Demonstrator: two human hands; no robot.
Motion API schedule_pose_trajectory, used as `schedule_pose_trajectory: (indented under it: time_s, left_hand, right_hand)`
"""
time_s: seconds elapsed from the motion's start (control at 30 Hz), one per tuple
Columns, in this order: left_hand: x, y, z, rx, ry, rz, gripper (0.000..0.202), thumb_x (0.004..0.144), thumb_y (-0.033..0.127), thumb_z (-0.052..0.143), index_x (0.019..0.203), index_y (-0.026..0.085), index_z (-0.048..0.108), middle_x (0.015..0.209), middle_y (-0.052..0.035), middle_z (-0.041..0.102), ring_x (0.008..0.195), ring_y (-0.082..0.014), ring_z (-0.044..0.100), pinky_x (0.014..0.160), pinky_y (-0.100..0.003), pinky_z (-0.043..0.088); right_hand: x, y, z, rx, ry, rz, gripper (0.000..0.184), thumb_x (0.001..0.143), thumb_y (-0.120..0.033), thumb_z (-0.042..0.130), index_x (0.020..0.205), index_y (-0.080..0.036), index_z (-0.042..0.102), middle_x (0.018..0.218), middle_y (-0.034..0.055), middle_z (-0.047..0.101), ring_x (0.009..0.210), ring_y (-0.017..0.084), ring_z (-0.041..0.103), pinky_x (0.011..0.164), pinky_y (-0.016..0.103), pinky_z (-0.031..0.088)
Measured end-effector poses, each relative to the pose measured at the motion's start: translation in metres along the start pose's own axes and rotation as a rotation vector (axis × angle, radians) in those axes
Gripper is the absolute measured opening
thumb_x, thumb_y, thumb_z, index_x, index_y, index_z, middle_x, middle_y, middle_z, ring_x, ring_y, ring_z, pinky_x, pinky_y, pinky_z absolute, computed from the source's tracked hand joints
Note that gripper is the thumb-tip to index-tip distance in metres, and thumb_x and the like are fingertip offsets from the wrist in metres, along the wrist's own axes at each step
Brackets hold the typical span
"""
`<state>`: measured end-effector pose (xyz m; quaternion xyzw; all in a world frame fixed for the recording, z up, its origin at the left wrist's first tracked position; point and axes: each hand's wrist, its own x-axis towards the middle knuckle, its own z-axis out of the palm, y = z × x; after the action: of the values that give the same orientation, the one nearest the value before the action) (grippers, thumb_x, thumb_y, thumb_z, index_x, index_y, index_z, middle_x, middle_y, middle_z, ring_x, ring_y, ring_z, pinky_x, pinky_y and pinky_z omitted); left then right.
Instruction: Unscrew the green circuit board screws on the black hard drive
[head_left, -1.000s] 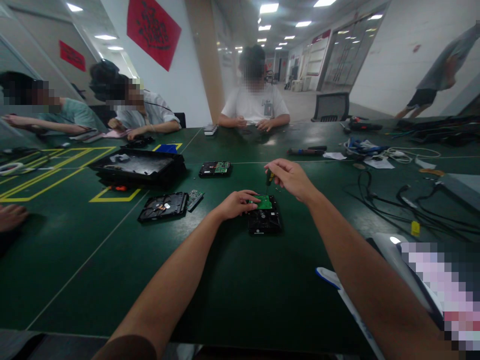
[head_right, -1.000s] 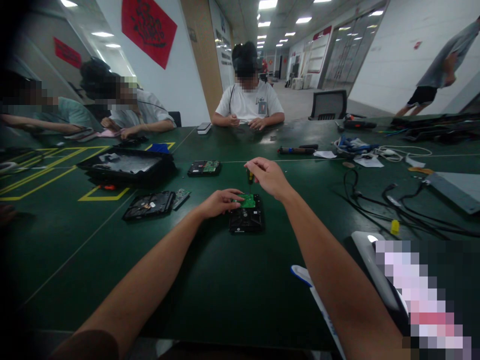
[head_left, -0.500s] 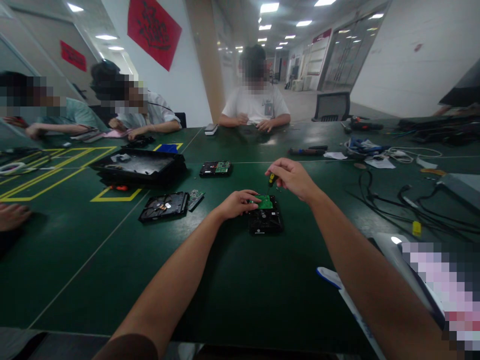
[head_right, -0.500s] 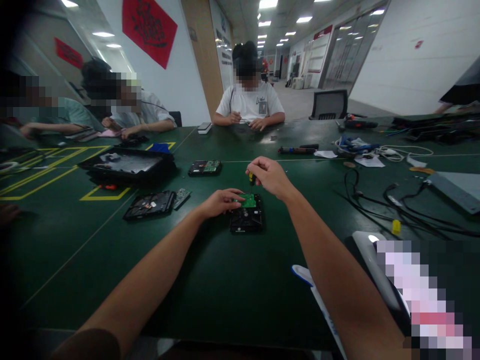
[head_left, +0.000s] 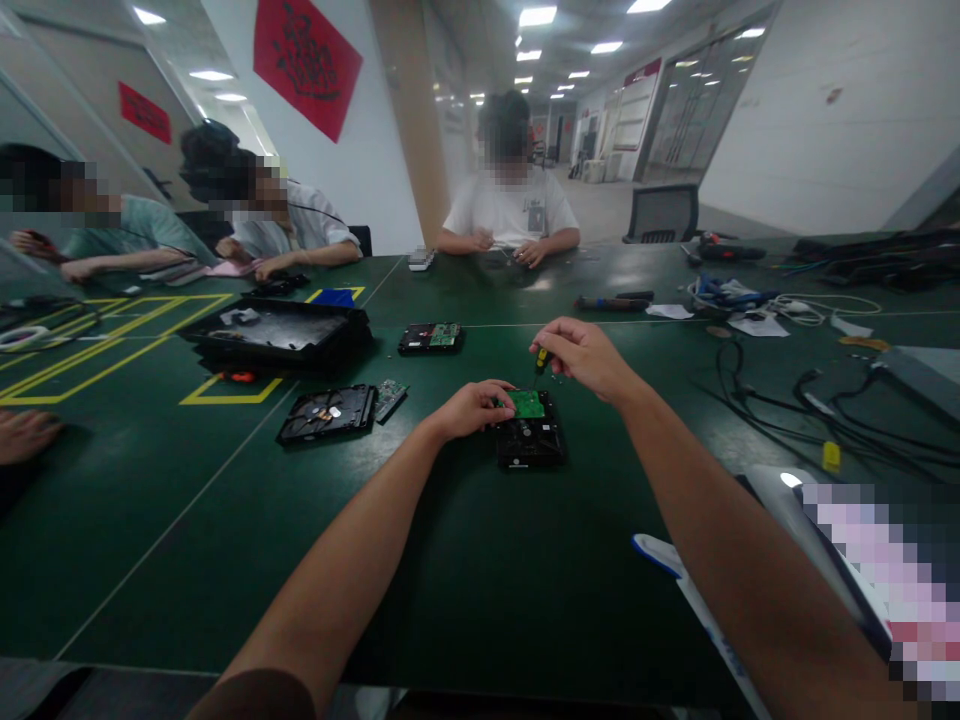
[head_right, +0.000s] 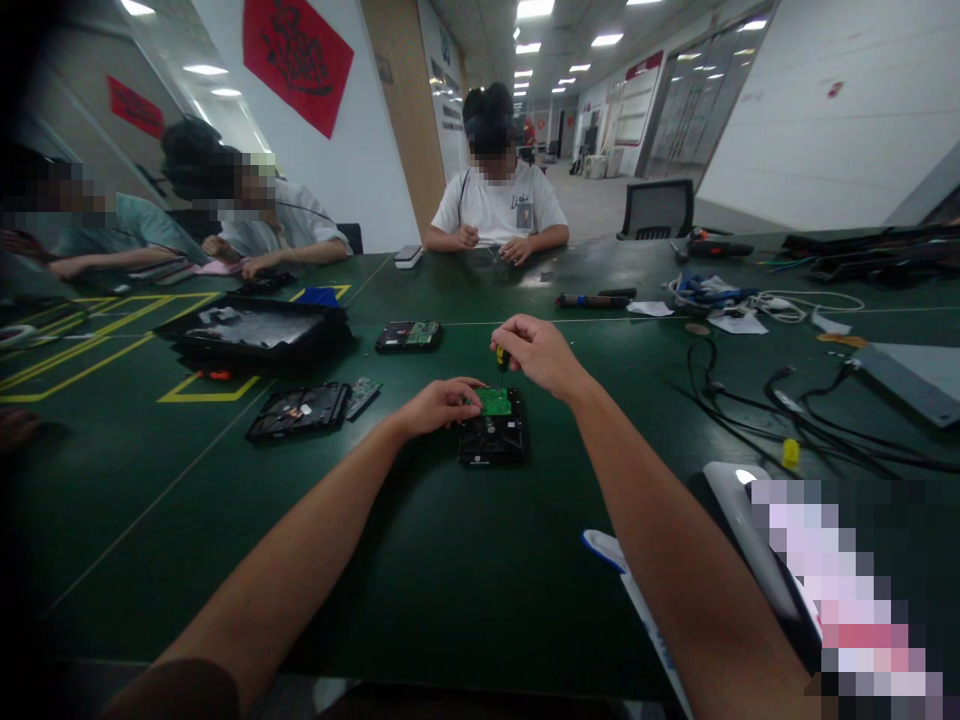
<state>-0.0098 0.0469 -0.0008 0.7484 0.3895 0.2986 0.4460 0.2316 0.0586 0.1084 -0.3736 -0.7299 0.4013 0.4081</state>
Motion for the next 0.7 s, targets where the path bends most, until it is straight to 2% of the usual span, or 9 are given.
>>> schedule_pose_trajectory:
  time_s: [0.2, 0.37, 0.53, 0.7]
  left_hand:
    - [-0.002, 0.004, -0.001, 0.001, -0.002, -0.038, 0.023, 0.085, 0.036, 0.074, 0.095, 0.015, 0.072, 0.148, -0.0116, 0.051, 0.064, -0.0049, 0.058, 0.048, -0.018, 0.047]
    - [-0.001, 0.003, -0.001, -0.019, 0.0, -0.017, 0.023, 0.085, 0.036, 0.075, 0.093, 0.014, 0.072, 0.147, -0.0122, 0.051, 0.065, -0.006, 0.059, 0.047, -0.019, 0.047]
    - [0.0, 0.0, -0.001, -0.021, 0.0, -0.02, 0.023, 0.085, 0.035, 0.075, 0.093, 0.014, 0.071, 0.147, -0.0114, 0.052, 0.063, -0.0046, 0.058, 0.046, -0.018, 0.047]
    - [-0.001, 0.002, 0.0, -0.042, -0.001, -0.007, 0.021, 0.084, 0.034, 0.075, 0.093, 0.014, 0.071, 0.147, -0.0115, 0.053, 0.063, -0.0049, 0.058, 0.046, -0.017, 0.046]
  right_hand:
    - [-0.002, -0.006, 0.0, -0.088, -0.001, 0.0, 0.025, 0.093, -0.044, 0.061, 0.089, -0.021, 0.069, 0.08, 0.0045, 0.068, 0.06, 0.013, 0.054, 0.054, 0.03, 0.041]
    - [-0.003, -0.009, -0.004, -0.176, 0.034, -0.027, 0.019, 0.092, -0.038, 0.062, 0.089, -0.021, 0.07, 0.081, 0.0043, 0.069, 0.06, 0.013, 0.053, 0.056, 0.031, 0.041]
    - [-0.001, -0.011, -0.002, -0.104, 0.005, -0.024, 0.021, 0.095, -0.041, 0.06, 0.092, -0.021, 0.068, 0.097, 0.0055, 0.073, 0.056, 0.01, 0.05, 0.053, 0.03, 0.04]
    - [0.004, -0.01, 0.0, -0.027, -0.056, 0.036, 0.022, 0.096, -0.041, 0.058, 0.097, -0.022, 0.07, 0.084, 0.0052, 0.069, 0.058, 0.013, 0.055, 0.05, 0.03, 0.04]
